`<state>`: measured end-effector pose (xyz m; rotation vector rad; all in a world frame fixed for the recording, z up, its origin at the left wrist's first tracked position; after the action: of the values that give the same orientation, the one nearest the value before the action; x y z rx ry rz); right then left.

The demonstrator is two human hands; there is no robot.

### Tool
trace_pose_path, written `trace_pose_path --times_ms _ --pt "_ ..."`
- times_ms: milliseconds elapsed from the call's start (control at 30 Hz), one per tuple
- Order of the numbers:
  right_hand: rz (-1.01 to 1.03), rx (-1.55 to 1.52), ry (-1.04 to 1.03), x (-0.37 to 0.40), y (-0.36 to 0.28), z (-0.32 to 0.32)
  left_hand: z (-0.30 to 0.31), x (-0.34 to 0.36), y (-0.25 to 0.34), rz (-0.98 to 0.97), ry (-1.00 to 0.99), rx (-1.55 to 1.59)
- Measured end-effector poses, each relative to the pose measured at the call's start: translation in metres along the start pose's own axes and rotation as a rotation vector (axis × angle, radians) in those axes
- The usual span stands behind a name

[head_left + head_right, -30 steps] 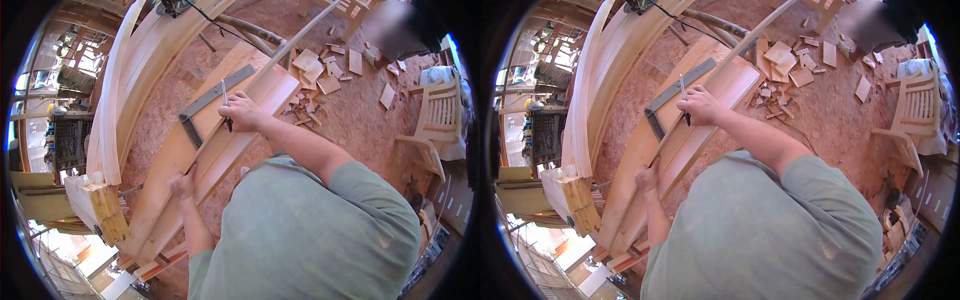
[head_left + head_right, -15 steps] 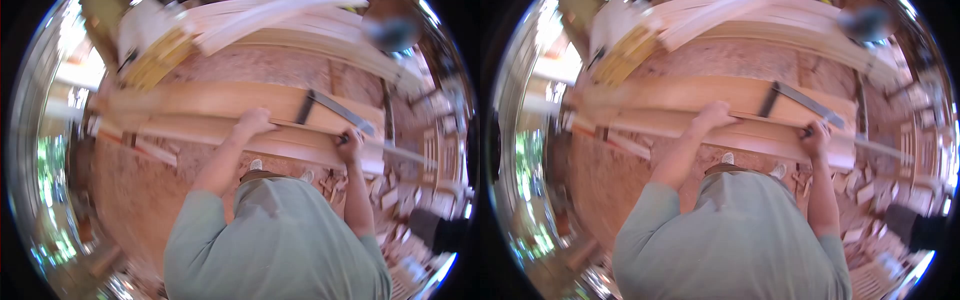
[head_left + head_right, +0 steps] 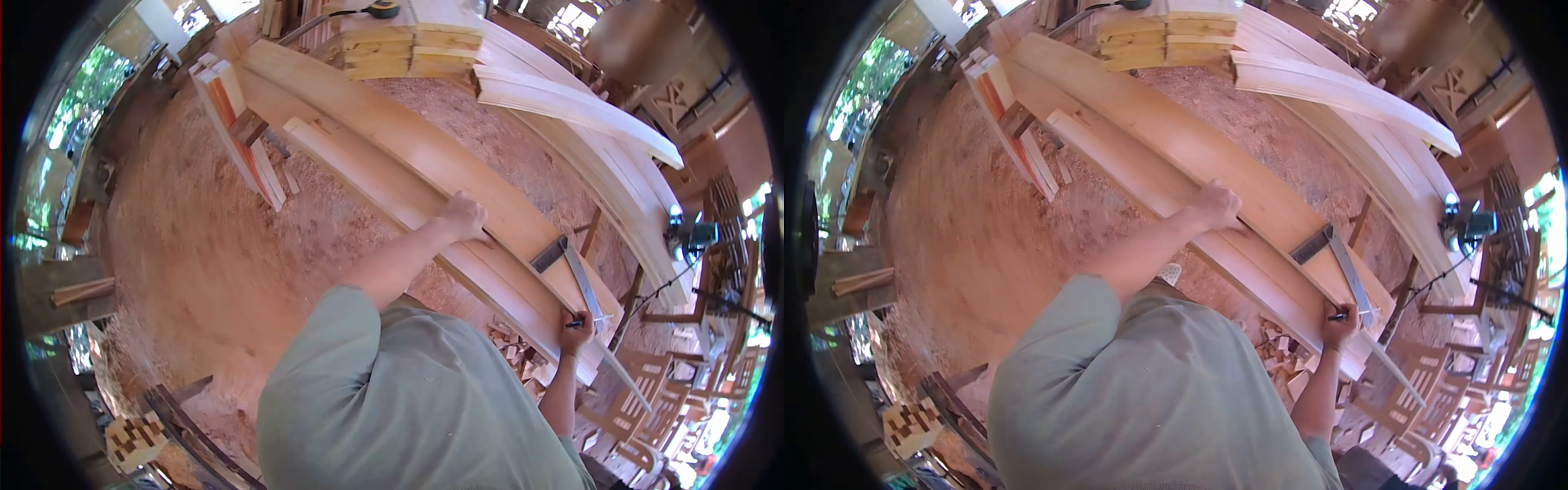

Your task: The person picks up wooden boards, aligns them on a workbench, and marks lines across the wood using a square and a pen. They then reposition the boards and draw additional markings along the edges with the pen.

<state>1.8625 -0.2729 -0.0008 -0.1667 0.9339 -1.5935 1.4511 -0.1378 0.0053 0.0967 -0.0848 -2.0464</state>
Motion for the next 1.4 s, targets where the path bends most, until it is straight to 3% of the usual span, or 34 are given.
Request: trace_pose_path --times_ms 500,600,733,800,1033,1100,1200,1300,1400 --pt "-0.011 -0.016 -0.064 0.000 0.007 -0.001 0.002 0.007 0.007 -0.142 0.255 0.114" --pt "0.153 0.257 0.085 0.007 -0.018 0.002 -0.003 0.002 0.007 -0.143 0.133 0.099" --pt "0.091 0.256 0.069 0.008 -0.021 0.001 -0.010 0.002 0.009 -0.148 0.151 0.076" --pt "0.051 0.263 0.049 0.008 -0.015 0.003 -0.003 0.007 0.008 -0.116 0.288 0.104" --pt "0.046 0.213 0.018 0.009 -0.006 0.004 0.000 0.008 0.009 -0.145 0.219 0.078" --pt "0.079 0.227 0.020 0.009 -0.006 0.004 0.003 0.009 0.007 -0.139 0.299 0.089" --pt "-0.036 0.206 0.003 0.009 0.000 0.004 0.004 0.008 0.006 -0.133 0.253 0.124" --pt "0.056 0.296 0.035 0.009 -0.013 0.006 0.004 0.008 0.005 -0.121 0.260 0.148" --pt "0.015 0.298 0.034 0.010 -0.003 0.004 -0.002 0.005 0.004 -0.094 0.195 0.100"
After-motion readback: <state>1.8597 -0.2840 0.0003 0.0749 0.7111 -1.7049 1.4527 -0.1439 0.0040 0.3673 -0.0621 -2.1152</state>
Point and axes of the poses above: each hand's wrist, its own x-axis away from the middle knuckle, its own z-axis out of the back of the hand, y = z × x, the point moved 6 cm from there along -x, towards the middle knuckle, and after that the axes turned 7 degrees about -x, right-handed, at the moved point
